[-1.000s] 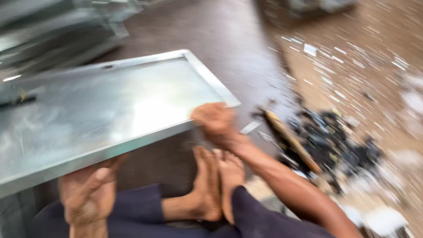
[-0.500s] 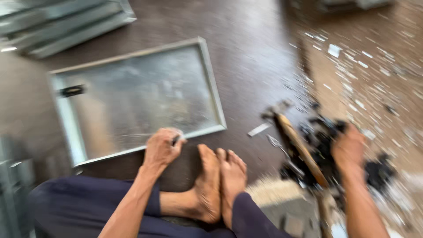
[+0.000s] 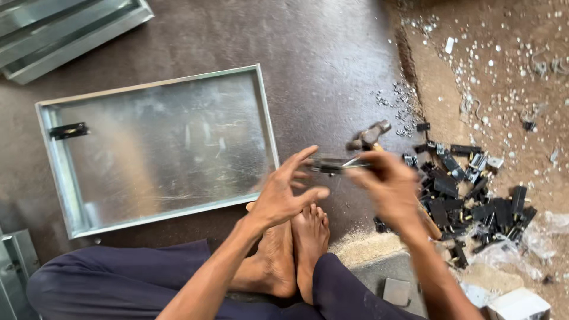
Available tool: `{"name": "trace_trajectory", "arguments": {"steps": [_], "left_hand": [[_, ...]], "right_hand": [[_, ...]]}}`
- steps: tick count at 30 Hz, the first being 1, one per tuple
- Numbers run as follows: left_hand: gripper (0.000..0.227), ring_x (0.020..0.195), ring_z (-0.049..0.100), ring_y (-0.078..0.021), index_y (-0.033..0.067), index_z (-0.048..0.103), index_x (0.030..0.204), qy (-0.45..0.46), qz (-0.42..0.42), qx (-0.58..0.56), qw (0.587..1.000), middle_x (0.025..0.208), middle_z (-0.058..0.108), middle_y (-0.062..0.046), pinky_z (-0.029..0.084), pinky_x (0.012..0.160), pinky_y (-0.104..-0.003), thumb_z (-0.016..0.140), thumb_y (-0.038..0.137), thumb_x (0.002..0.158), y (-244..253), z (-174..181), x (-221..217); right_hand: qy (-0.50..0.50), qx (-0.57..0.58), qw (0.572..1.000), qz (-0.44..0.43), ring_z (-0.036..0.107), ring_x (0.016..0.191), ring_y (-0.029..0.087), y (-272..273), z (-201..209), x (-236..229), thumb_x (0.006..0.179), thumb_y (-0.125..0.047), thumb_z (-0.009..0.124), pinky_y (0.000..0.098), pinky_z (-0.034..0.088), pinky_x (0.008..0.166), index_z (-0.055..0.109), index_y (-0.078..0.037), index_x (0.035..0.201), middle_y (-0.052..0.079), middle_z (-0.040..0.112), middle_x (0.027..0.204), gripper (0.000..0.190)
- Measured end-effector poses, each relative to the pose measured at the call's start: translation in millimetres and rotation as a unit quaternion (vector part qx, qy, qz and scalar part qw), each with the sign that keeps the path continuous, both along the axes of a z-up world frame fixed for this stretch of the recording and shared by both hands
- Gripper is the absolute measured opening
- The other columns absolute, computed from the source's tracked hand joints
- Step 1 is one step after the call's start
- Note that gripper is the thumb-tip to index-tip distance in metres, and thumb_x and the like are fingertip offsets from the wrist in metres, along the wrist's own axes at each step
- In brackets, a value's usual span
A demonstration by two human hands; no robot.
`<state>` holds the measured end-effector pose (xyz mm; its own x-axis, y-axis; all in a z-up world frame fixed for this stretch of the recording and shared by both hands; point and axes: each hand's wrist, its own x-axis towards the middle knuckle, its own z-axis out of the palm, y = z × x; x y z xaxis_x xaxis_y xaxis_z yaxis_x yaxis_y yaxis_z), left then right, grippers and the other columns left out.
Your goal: The person sits on the floor and installs lock mechanisms into rectangular metal frames. They place a lock into a pre-drilled hole, insert a pin, and use a hammer to secure it. The person repeats this process for multiple frames, stacking completed units aside.
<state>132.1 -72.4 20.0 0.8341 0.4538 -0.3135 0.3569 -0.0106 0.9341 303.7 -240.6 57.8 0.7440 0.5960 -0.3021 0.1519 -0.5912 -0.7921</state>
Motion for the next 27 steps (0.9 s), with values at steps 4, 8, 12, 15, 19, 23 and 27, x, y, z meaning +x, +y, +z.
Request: {"name": "trace_trajectory", "arguments": {"steps": [4, 8, 12, 15, 19, 23, 27], "left_hand": [[0.029, 0.077, 0.069, -0.0125, 0.0141, 0.074, 0.118, 0.025, 0.114, 0.085, 0.99, 0.1, 0.078, -0.004, 0.055, 0.061, -0.025, 0.075, 0.013, 0.089, 37, -14, -4], [0.028, 0.074, 0.072, -0.0092, 0.0122, 0.07, 0.12, 0.049, 0.16, 0.18, 0.969, 0.098, 0.069, -0.002, 0.057, 0.06, -0.024, 0.073, 0.007, 0.093, 117, -41, -35], [0.045, 0.089, 0.066, -0.021, 0.0173, 0.07, 0.118, 0.004, 0.066, 0.584, 0.809, 0.105, 0.068, -0.007, 0.058, 0.075, -0.031, 0.079, 0.02, 0.073, 156, -77, -42], [0.041, 0.091, 0.065, -0.0219, 0.0138, 0.074, 0.127, 0.047, 0.036, 0.42, 0.906, 0.105, 0.068, -0.009, 0.058, 0.075, -0.033, 0.081, 0.009, 0.087, 170, -96, -34], [0.036, 0.089, 0.066, -0.021, 0.0134, 0.074, 0.127, 0.045, 0.036, 0.372, 0.927, 0.107, 0.068, -0.009, 0.062, 0.076, -0.029, 0.079, 0.009, 0.092, 192, -113, -5], [0.032, 0.097, 0.067, -0.0214, 0.0123, 0.076, 0.12, -0.045, 0.026, 0.398, 0.916, 0.112, 0.068, -0.009, 0.064, 0.084, -0.027, 0.078, 0.004, 0.089, 189, -130, 19], [0.021, 0.096, 0.067, -0.0148, 0.017, 0.077, 0.108, -0.04, 0.033, 0.303, 0.952, 0.103, 0.07, 0.0, 0.061, 0.083, -0.027, 0.077, 0.004, 0.092, 187, -137, 28]], "right_hand": [[0.114, -0.034, 0.992, -0.037, 0.075, 0.085, 0.017, 10, -16, 21, 0.084, -0.022, 0.078, 0.03, 0.062, 0.073, 0.072, -0.009, 0.117, 0.008, 0.079, 0.097, 0.036], [-0.078, -0.152, 0.983, 0.073, 0.073, 0.093, 0.027, -19, -49, 88, 0.085, -0.029, 0.084, 0.0398, 0.057, 0.08, 0.076, -0.003, 0.115, 0.018, 0.076, 0.105, 0.04], [-0.302, -0.081, 0.945, 0.096, 0.07, 0.102, 0.034, 2, -114, 137, 0.103, -0.024, 0.08, 0.0439, 0.057, 0.088, 0.075, 0.0, 0.122, 0.024, 0.073, 0.113, 0.032], [-0.304, -0.053, 0.947, 0.085, 0.071, 0.1, 0.033, 8, -149, 153, 0.098, -0.014, 0.081, 0.0417, 0.058, 0.086, 0.077, -0.001, 0.119, 0.023, 0.074, 0.112, 0.025], [-0.187, -0.115, 0.974, 0.047, 0.072, 0.086, 0.027, 7, -153, 167, 0.106, -0.012, 0.078, 0.0385, 0.059, 0.075, 0.079, -0.005, 0.112, 0.017, 0.076, 0.104, 0.01], [-0.308, -0.055, 0.943, 0.118, 0.073, 0.093, 0.025, 12, -132, 152, 0.108, 0.001, 0.073, 0.035, 0.059, 0.082, 0.077, 0.002, 0.113, 0.017, 0.076, 0.103, 0.007], [-0.343, 0.05, 0.917, 0.199, 0.072, 0.096, 0.022, 68, -118, 121, 0.118, 0.005, 0.067, 0.0292, 0.06, 0.084, 0.074, -0.001, 0.124, 0.015, 0.075, 0.109, 0.011]]}}
